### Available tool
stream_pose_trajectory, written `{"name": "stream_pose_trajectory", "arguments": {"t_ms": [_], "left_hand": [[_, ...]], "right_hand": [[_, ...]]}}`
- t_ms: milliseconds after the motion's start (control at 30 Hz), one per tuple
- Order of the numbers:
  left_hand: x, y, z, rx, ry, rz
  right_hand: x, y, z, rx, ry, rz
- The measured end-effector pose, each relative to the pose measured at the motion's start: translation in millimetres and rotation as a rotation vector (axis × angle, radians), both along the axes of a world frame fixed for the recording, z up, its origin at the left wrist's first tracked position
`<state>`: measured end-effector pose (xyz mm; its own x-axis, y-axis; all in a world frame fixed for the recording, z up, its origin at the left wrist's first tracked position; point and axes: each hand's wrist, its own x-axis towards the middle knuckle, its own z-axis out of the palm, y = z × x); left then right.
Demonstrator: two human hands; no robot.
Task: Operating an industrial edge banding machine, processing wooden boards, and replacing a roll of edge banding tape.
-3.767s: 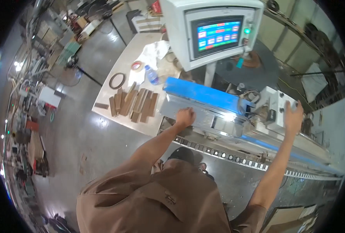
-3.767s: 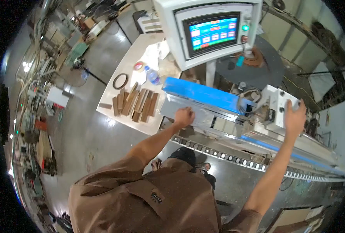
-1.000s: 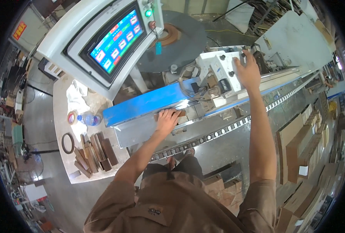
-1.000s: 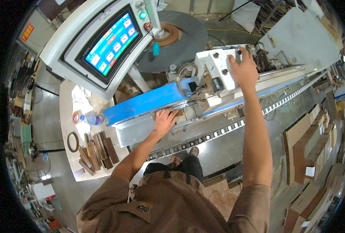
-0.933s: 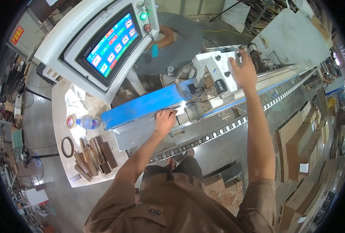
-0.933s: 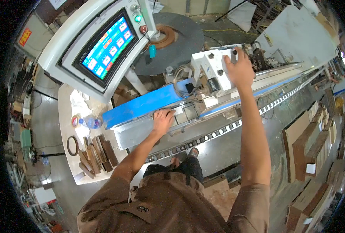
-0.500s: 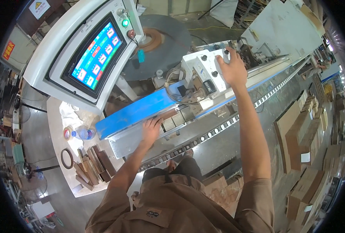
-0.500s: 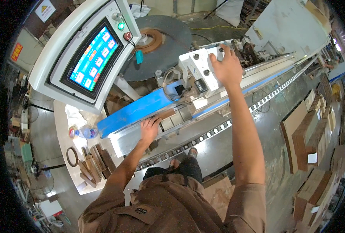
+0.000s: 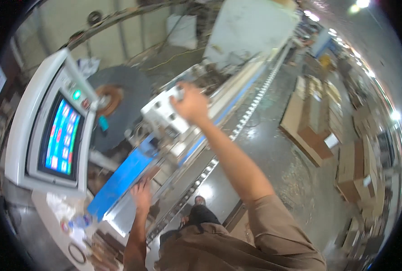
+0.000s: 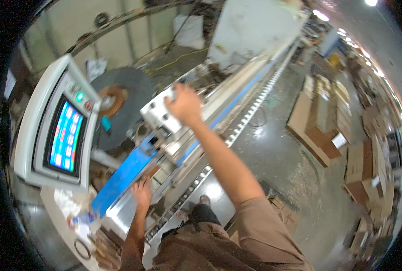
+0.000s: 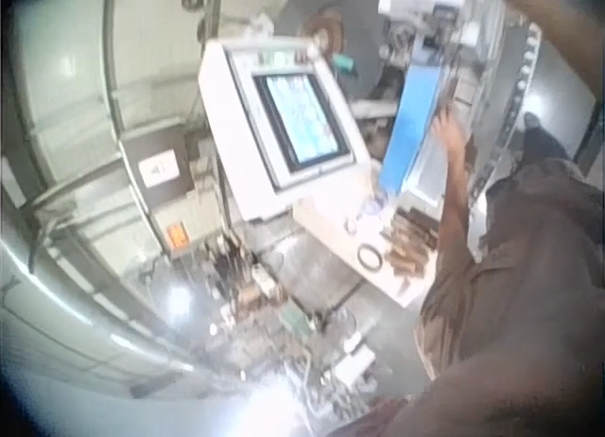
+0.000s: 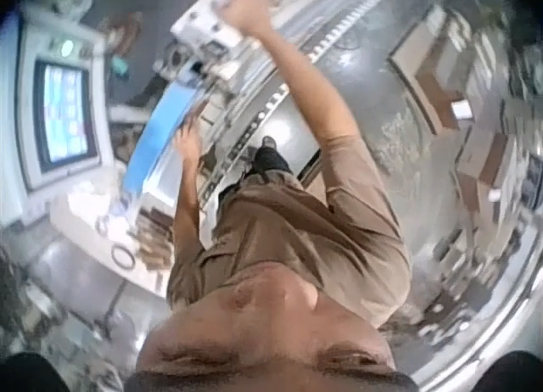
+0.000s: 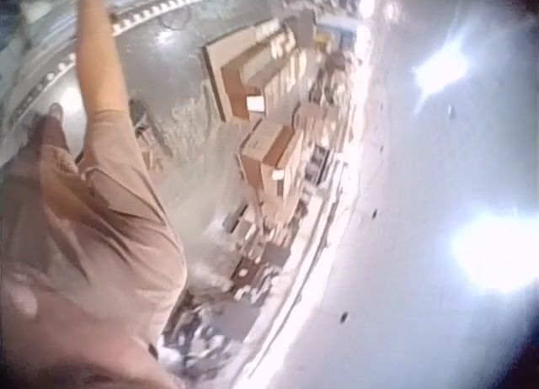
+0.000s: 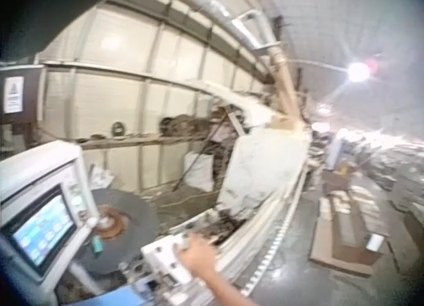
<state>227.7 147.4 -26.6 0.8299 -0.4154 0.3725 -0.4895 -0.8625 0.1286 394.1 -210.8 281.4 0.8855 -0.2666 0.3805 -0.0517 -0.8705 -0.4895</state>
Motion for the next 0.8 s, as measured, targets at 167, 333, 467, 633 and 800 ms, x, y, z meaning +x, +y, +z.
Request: {"name": "stream_pose_trajectory", "arguments": {"t_ms": [167, 333, 467, 633, 800], "left_hand": [[-6.6, -6.2, 18.1, 0.026, 0.019, -0.016], [-6.2, -5.3, 27.0, 0.061, 0.079, 0.0], [-4.4, -4.9, 15.9, 0.036, 0.025, 0.009], [-4.8, -4.7, 14.3, -0.015, -0.011, -0.005], [-5.5, -5.8, 15.7, -0.039, -0.027, -0.017]], "right_hand": [[-4.7, -2.3, 0.3, -0.035, 0.076, 0.014], [-4.8, 0.3, 2.6, -0.017, 0.013, -0.004], [-4.4, -1.8, 1.9, -0.006, 0.022, 0.02], [-5.5, -2.5, -0.5, -0.013, -0.004, 0.024], [-7.8, -2.6, -1.1, -0.019, -0.013, 0.02]]}}
